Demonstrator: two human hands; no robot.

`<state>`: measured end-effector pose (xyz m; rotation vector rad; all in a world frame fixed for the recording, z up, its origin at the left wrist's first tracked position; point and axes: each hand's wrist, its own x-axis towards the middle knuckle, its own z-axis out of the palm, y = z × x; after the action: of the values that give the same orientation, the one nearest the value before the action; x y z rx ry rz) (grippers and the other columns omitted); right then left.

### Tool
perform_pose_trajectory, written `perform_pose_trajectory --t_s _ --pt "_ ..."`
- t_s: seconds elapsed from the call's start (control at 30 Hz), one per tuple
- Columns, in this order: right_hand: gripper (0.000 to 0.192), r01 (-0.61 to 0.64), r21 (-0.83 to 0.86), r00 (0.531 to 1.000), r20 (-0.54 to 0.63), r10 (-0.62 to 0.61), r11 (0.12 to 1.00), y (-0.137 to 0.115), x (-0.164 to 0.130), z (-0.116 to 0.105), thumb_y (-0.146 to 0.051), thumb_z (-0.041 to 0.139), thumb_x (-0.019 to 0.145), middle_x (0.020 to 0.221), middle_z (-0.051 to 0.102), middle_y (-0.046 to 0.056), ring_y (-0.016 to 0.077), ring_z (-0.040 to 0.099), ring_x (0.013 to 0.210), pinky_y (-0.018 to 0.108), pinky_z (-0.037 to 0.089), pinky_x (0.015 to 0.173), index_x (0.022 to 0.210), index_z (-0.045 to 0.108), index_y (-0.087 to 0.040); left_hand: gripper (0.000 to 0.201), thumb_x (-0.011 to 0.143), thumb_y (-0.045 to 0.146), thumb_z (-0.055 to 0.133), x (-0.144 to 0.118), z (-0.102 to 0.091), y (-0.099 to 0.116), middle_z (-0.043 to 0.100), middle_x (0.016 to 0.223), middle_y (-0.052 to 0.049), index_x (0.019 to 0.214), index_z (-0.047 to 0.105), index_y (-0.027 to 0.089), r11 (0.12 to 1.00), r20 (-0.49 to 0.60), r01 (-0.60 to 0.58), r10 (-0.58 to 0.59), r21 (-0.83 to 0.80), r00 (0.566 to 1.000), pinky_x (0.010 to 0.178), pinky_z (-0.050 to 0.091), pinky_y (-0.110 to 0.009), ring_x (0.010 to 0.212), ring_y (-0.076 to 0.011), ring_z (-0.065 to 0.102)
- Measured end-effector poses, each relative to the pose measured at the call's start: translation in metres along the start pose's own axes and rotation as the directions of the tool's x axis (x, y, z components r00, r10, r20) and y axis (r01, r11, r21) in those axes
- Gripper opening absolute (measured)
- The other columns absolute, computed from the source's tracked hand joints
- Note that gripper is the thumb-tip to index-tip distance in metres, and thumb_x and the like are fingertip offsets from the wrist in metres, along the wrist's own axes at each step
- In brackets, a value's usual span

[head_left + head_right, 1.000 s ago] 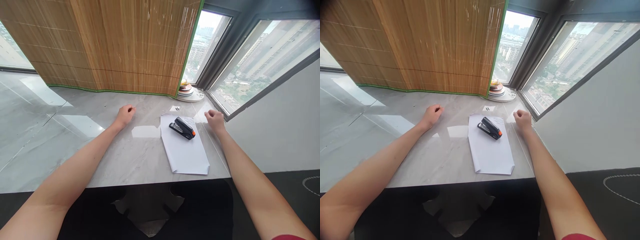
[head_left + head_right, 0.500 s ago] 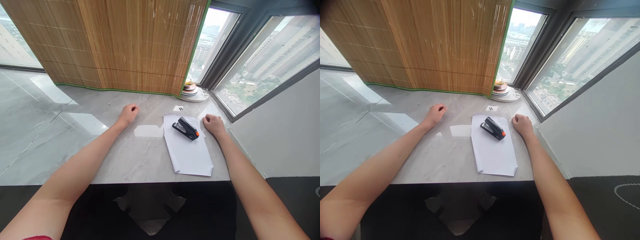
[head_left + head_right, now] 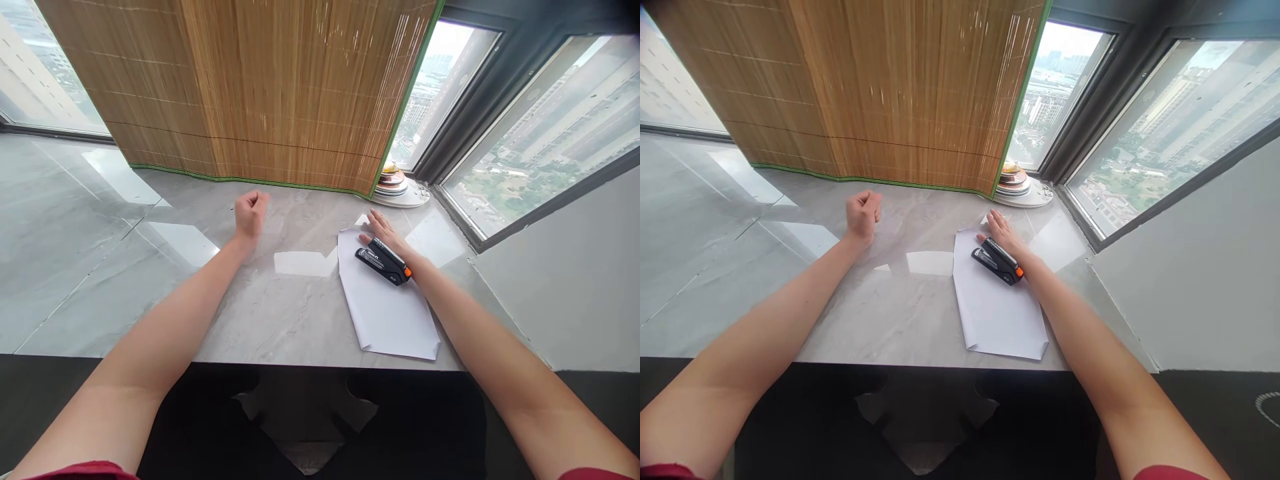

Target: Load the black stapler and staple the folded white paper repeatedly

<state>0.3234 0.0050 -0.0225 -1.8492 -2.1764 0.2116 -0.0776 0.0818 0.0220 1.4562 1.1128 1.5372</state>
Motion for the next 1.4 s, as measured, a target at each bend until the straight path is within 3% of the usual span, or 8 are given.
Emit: perform_pose_trajectory --t_s 0.17,0.4,0.63,0.9,1.0,1.1,1.2,1.4 --pt "0.090 -0.042 -0.105 0.994 0.095 0.052 0.994 -0.014 0.021 0.014 -0.072 0.033 0.107 0.182 0.023 0.024 0.0398 0.016 0.172 0.062 0.019 0.138 0.171 0.035 -0.008 0.048 0.098 0.034 0.053 0.044 -0.080 0.006 0.009 0.060 0.005 0.073 0.013 0.025 0.926 -0.084 0.104 -0.144 -0.363 0.986 0.054 0.014 -0.037 0.055 -0.0135 0.011" --pt "0.085 0.089 -0.020 0.995 0.054 -0.088 0.996 -0.121 0.071 0.055 -0.071 0.030 0.110 0.180 0.025 0.027 0.0424 0.022 0.170 0.070 0.015 0.136 0.168 0.038 -0.010 0.025 0.109 0.018 -0.003 0.051 -0.195 -0.005 0.004 0.065 0.001 0.085 0.005 0.022 0.929 -0.467 -0.296 0.164 -0.224 0.869 0.064 0.014 -0.039 0.062 -0.0163 0.006" --pt "0.075 0.181 -0.012 0.976 0.124 -0.178 0.983 -0.277 0.125 0.087 -0.056 0.032 0.116 0.181 0.019 0.028 0.0410 0.018 0.171 0.067 0.014 0.136 0.167 0.037 -0.002 0.021 0.105 0.021 0.009 0.049 -0.197 -0.009 0.001 0.067 0.000 0.083 0.008 0.021 0.867 -0.426 -0.357 0.192 -0.349 0.884 0.061 0.014 -0.040 0.064 -0.0183 0.003" --pt "0.062 0.301 0.130 0.949 0.060 -0.311 0.945 -0.338 0.134 0.092 -0.045 0.054 0.114 0.178 0.034 0.021 0.0329 0.028 0.168 0.063 0.021 0.135 0.160 0.045 -0.005 0.067 0.087 0.078 0.046 0.049 -0.193 -0.008 0.005 0.062 0.004 0.078 0.011 0.022 0.914 -0.419 -0.312 0.184 -0.261 0.889 0.055 0.019 -0.036 0.058 -0.0153 0.015" --pt "0.044 0.305 0.136 0.952 -0.044 -0.302 0.942 -0.326 0.126 0.076 -0.037 0.048 0.116 0.167 0.053 0.013 0.0238 0.046 0.154 0.045 0.035 0.129 0.152 0.055 -0.012 0.071 0.085 0.086 0.042 0.047 -0.190 -0.004 0.008 0.062 0.004 0.079 0.011 0.023 0.961 -0.401 -0.217 0.132 -0.173 0.906 0.057 0.021 -0.036 0.059 -0.0151 0.021" --pt "0.045 0.188 0.162 0.975 -0.147 -0.165 0.969 -0.277 0.109 0.049 -0.034 0.032 0.115 0.106 0.076 0.010 0.0188 0.066 0.096 0.029 0.052 0.086 0.101 0.071 -0.016 0.066 0.088 0.085 0.032 0.045 -0.188 -0.002 0.010 0.064 0.003 0.080 0.010 0.023 0.971 -0.365 -0.198 0.136 -0.137 0.921 0.060 0.021 -0.037 0.060 -0.0141 0.022" --pt "0.049 -0.006 0.265 0.978 -0.199 0.060 0.964 -0.191 0.079 0.015 -0.038 0.049 0.103 0.056 0.038 -0.001 0.0132 0.036 0.058 0.030 0.029 0.057 0.057 0.039 -0.024 0.071 0.088 0.091 0.028 0.044 -0.184 0.000 0.009 0.068 0.002 0.082 0.007 0.023 0.994 -0.338 -0.103 0.105 0.024 0.935 0.063 0.021 -0.037 0.064 -0.0146 0.024" --pt "0.051 -0.257 0.370 0.876 -0.301 0.377 0.893 -0.019 0.001 -0.024 -0.041 0.059 0.085 0.054 0.020 -0.004 0.0118 0.022 0.056 0.033 0.019 0.057 0.051 0.023 -0.028 0.072 0.090 0.093 0.018 0.044 -0.178 0.005 0.010 0.067 0.002 0.082 0.004 0.023 0.994 -0.333 -0.012 0.048 0.112 0.942 0.063 0.022 -0.036 0.067 -0.0156 0.022"
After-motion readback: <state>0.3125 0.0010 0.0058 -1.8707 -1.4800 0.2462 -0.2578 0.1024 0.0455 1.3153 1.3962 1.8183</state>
